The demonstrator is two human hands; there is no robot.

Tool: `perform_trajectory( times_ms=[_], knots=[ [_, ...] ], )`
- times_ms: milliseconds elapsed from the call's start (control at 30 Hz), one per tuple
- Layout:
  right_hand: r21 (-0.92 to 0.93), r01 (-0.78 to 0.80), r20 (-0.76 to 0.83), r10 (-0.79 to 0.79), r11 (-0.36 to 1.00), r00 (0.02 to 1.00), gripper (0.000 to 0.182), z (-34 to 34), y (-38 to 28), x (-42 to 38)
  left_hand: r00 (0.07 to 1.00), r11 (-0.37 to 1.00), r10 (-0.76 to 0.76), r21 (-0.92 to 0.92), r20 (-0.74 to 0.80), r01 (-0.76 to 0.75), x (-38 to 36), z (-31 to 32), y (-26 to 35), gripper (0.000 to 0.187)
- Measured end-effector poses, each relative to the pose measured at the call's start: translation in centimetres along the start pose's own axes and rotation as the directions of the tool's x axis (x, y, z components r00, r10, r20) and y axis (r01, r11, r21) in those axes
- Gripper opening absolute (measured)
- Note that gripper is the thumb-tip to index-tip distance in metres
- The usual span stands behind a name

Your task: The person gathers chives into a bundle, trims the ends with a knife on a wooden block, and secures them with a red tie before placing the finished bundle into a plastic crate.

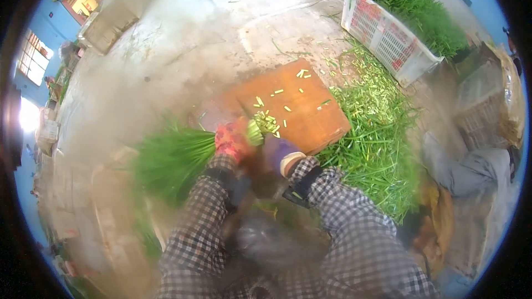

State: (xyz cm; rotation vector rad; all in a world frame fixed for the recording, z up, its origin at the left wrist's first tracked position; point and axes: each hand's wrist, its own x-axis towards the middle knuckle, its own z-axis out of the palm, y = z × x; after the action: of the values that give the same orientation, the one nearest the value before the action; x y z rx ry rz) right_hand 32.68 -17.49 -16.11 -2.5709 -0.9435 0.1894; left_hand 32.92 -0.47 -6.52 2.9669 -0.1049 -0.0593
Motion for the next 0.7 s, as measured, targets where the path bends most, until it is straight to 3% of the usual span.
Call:
perform_trajectory(
  times_ms=[67, 100, 133, 167, 233, 333, 400, 567, 667, 700],
  knots=[
    [0.157, -0.240, 0.074, 0.231, 0.958, 0.970, 0.026, -3.9, -1.0, -0.3, 0.997, 1.000, 0.023, 0.001, -0.067, -0.023, -0.2, 0.3, -0.1, 0.050],
    [0.061, -0.177, 0.045, 0.174, 0.982, 0.984, 0.021, -5.0, -0.7, -1.4, 0.992, 0.999, 0.053, 0.001, -0.112, -0.053, -0.4, 0.5, -0.4, 0.048],
    [0.011, -0.138, 0.140, 0.135, 0.990, 0.981, 0.022, -4.6, 1.3, -2.1, 0.985, 0.997, 0.082, 0.003, -0.150, -0.082, -0.8, 0.6, -0.7, 0.047],
    [-0.036, -0.097, 0.233, 0.103, 0.995, 0.967, 0.024, -4.4, 3.6, -2.9, 0.999, 0.995, 0.050, -0.084, -0.020, -0.051, -0.9, 0.0, -1.0, 0.061],
    [-0.156, -0.117, 0.233, 0.152, 0.981, 0.961, 0.022, -6.4, 7.4, -5.2, 0.998, 0.997, 0.055, -0.047, -0.029, -0.056, -2.3, -1.4, -2.3, 0.073],
    [0.004, -0.544, -0.023, 0.544, 0.839, 0.839, 0.026, -7.3, 11.7, -6.6, 0.998, 0.997, 0.064, 0.034, -0.009, -0.064, -4.8, -2.9, -5.0, 0.088],
    [0.037, -0.677, -0.183, 0.671, 0.735, 0.719, 0.029, -13.1, 6.7, -6.1, 0.998, 0.996, 0.053, 0.064, 0.046, -0.056, -5.1, -3.3, -5.8, 0.090],
    [-0.215, -0.570, -0.117, 0.559, 0.793, 0.821, 0.046, -13.4, 4.0, -4.7, 0.976, 0.999, -0.039, 0.031, 0.216, 0.033, -4.5, -3.4, -6.2, 0.077],
    [-0.164, -0.587, -0.078, 0.583, 0.793, 0.809, 0.047, -14.2, 3.2, -4.7, 0.991, 1.000, -0.007, 0.017, 0.136, 0.005, -5.2, -3.7, -5.9, 0.065],
    [-0.143, -0.537, -0.125, 0.523, 0.832, 0.843, 0.046, -14.5, 3.1, -5.0, 0.996, 1.000, 0.020, -0.005, 0.087, -0.020, -5.5, -3.9, -5.9, 0.062]
  ],
)
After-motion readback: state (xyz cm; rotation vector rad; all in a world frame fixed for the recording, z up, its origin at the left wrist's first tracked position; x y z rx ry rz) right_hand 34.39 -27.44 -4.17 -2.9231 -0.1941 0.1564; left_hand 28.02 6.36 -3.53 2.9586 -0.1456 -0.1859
